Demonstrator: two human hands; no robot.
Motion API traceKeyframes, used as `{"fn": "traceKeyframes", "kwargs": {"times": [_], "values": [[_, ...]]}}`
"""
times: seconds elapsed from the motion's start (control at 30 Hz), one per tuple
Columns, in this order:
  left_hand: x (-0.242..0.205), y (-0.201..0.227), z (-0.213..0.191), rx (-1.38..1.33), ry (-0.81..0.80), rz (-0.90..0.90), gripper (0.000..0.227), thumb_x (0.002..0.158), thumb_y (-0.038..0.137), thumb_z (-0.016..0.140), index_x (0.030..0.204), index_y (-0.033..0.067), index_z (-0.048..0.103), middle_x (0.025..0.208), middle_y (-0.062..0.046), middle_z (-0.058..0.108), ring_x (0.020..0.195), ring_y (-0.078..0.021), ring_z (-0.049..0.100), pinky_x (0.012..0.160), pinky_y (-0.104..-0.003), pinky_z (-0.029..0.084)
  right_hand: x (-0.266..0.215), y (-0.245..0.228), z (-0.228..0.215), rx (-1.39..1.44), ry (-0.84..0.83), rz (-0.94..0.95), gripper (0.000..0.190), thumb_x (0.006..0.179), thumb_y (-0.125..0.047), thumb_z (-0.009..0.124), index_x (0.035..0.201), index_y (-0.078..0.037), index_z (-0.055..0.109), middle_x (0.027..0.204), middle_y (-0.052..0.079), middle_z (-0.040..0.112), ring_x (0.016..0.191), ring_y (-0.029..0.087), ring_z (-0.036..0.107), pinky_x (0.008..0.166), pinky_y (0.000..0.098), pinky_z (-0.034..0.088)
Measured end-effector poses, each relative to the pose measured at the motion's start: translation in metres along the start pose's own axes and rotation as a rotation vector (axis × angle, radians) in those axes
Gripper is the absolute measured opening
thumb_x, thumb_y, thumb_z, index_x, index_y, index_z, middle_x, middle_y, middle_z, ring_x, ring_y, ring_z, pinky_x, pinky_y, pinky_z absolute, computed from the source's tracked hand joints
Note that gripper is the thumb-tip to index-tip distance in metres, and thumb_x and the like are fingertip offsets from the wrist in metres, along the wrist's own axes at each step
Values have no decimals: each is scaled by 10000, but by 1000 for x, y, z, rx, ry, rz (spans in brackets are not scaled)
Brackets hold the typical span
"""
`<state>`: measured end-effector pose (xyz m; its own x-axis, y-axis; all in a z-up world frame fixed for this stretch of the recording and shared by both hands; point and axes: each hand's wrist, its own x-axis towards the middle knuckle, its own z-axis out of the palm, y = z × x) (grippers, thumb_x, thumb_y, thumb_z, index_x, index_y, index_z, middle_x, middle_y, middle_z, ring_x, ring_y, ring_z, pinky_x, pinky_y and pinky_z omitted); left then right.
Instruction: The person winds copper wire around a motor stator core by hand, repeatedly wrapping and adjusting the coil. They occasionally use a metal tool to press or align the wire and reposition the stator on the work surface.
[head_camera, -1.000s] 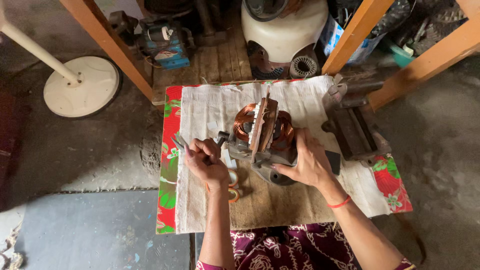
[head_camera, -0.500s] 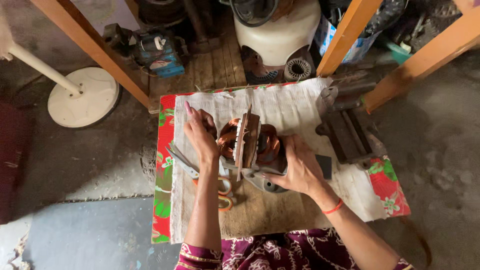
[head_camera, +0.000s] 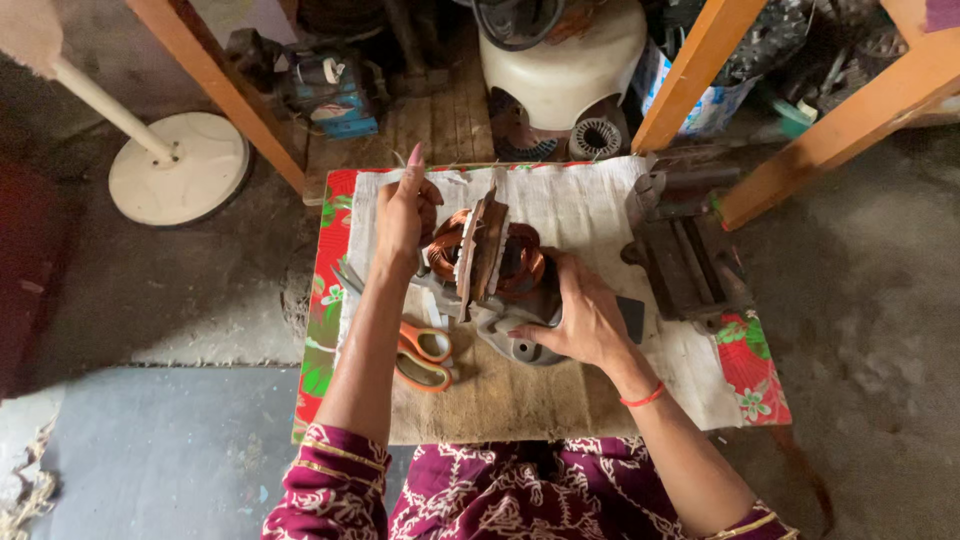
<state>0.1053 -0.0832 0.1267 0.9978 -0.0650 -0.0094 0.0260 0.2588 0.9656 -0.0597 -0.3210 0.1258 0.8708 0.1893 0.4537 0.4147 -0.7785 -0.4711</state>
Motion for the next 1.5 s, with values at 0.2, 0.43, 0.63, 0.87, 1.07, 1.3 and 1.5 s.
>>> {"fn": "traceKeyframes", "kwargs": {"times": [0.2,0.43,0.63,0.87,1.07,1.3,1.5], "values": [[-8,-11,-14,-6,-17,72,638,997,617,475,670,80,584,484,7,444,393,-92,366,386,-289,242,-5,-5,3,-29,3,27,995,647,-573,897,1317,54,514,1161,252,650,1065,441,647,917,483,505],[13,-32,-4,171,157,34,804,943,743,453,582,36,577,465,-1,435,399,-117,399,393,-309,273,-3,-7,7,-68,-30,90,979,628,-620,896,1222,65,528,1092,250,641,1018,437,644,884,483,505],[38,-37,0,416,235,-10,976,891,844,359,526,-24,616,441,-89,498,425,-161,504,500,-320,437,-2,-6,8,-114,-42,56,1024,628,-634,893,1255,83,518,1099,262,618,1020,443,631,895,489,504],[114,-80,3,473,125,-260,1019,866,863,302,622,-64,647,539,-134,555,465,-247,544,466,-396,452,-4,0,9,-95,-23,28,1026,633,-616,881,1304,69,516,1148,245,620,1065,433,626,920,491,500],[156,-119,-2,648,182,-298,980,866,867,351,720,-22,736,631,-135,708,564,-214,654,588,-389,533,-2,8,15,-144,-43,35,1094,626,-679,872,1316,80,492,1127,249,614,1007,413,660,912,487,535],[71,-41,-6,699,470,91,787,971,689,606,1139,-77,665,1037,-220,705,939,-249,665,825,-374,494,-2,-6,-5,97,-29,24,1208,649,-674,862,1454,90,383,1359,295,540,1245,427,573,1059,478,462],[-114,39,-2,128,285,465,294,1062,307,636,998,22,604,891,-23,612,826,-90,551,694,-237,444,37,-34,-60,472,-35,-79,1166,778,-582,837,1610,30,297,1596,239,460,1523,370,429,1273,480,297]]}}
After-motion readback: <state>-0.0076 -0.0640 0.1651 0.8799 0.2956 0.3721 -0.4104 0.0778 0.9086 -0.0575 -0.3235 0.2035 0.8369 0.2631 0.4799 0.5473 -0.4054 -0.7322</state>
